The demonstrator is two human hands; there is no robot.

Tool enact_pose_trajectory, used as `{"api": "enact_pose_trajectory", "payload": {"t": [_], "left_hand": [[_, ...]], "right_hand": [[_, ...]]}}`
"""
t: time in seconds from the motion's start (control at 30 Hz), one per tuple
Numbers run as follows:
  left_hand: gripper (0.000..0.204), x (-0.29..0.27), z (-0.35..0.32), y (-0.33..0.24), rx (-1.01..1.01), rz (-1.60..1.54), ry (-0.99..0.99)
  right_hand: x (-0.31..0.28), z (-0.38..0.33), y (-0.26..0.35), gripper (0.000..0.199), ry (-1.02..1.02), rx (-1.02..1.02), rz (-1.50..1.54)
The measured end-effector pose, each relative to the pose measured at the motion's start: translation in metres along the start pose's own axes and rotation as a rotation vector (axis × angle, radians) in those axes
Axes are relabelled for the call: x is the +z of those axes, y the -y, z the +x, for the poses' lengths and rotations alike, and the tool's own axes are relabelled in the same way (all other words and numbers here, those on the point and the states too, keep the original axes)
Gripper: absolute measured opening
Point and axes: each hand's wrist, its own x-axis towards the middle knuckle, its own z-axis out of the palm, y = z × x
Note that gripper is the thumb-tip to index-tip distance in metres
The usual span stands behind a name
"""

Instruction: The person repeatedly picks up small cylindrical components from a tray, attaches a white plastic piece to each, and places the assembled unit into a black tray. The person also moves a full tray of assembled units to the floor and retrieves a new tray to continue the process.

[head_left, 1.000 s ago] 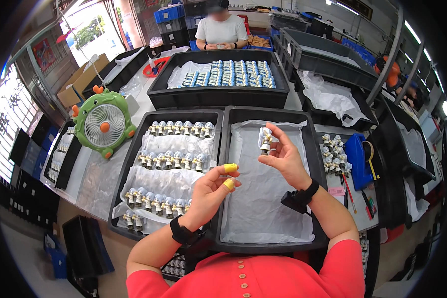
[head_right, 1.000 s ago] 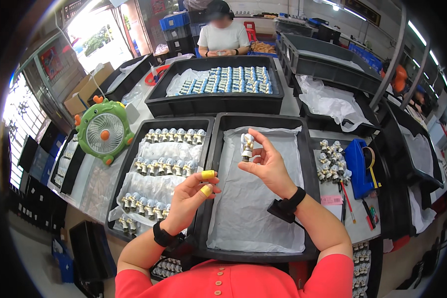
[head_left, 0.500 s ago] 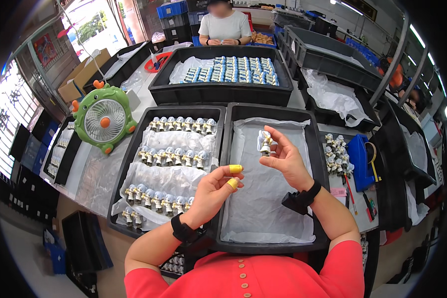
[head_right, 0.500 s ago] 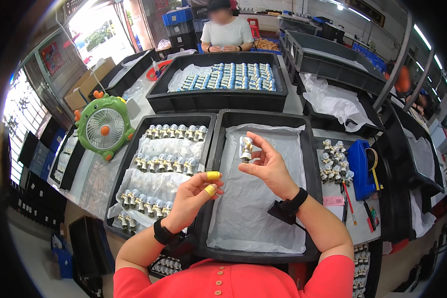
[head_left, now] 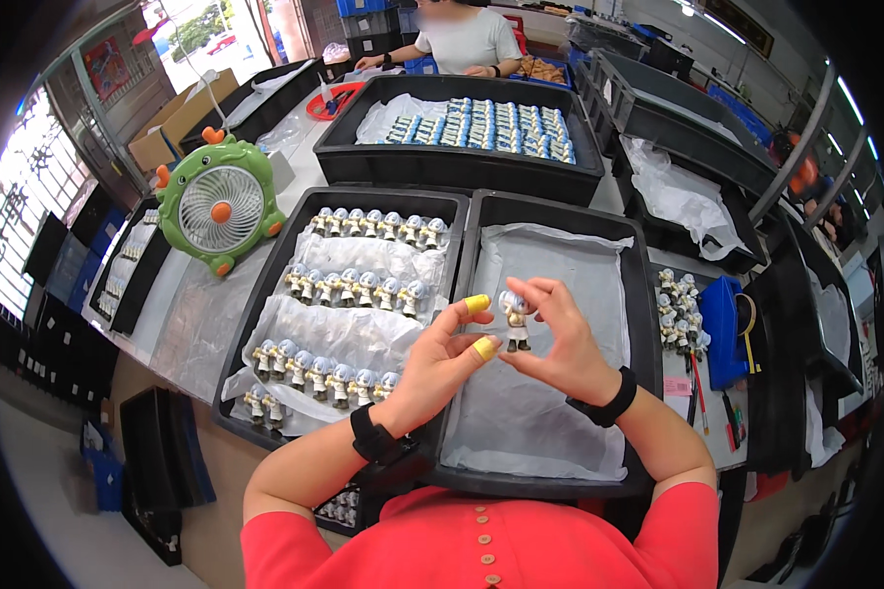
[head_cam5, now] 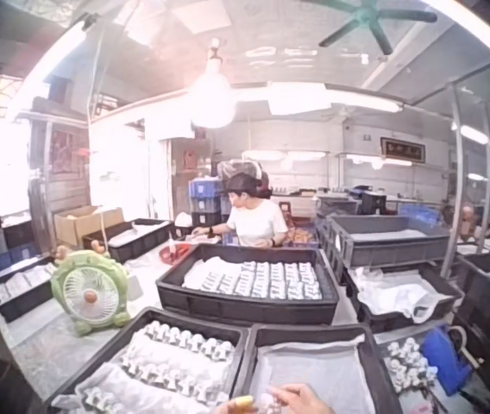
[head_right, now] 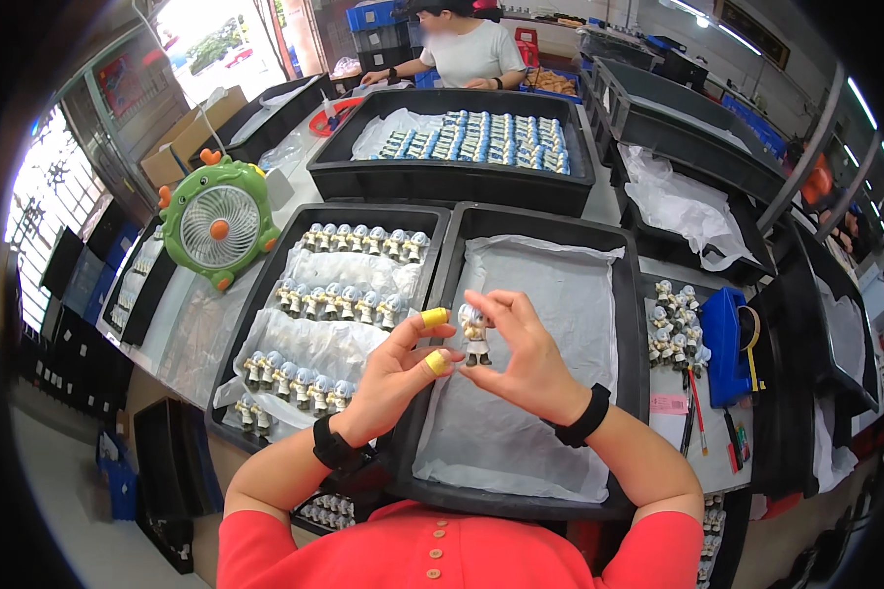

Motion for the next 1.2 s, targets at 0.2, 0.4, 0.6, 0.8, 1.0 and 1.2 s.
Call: {"api": "enact_pose_trajectory", "payload": {"t": [0.2, 0.4, 0.6, 0.8, 1.0, 1.2], "left_hand": [[0.046, 0.0, 0.006, 0.005, -0.067, -0.196, 0.04], [0.038, -0.006, 0.005, 0.01, -0.17, -0.578, 0.198], [0.041, -0.003, 0.003, 0.006, -0.195, -0.488, 0.184], [0.045, 0.0, 0.005, 0.002, -0.304, -0.653, 0.244], [0.045, -0.001, 0.008, 0.004, -0.358, -0.694, 0.246], [0.045, -0.002, 0.008, 0.005, -0.367, -0.69, 0.262]], "right_hand": [[0.015, -0.004, 0.011, 0.079, 0.012, -0.177, -0.177], [0.016, -0.006, 0.006, 0.085, -0.05, -0.141, 0.055], [0.017, -0.005, 0.007, 0.087, -0.009, -0.179, 0.022], [0.013, -0.005, 0.011, 0.091, 0.021, -0.134, 0.156], [0.01, -0.005, 0.012, 0.093, 0.047, -0.068, 0.211], [0.01, -0.005, 0.011, 0.094, 0.069, -0.037, 0.217]]}}
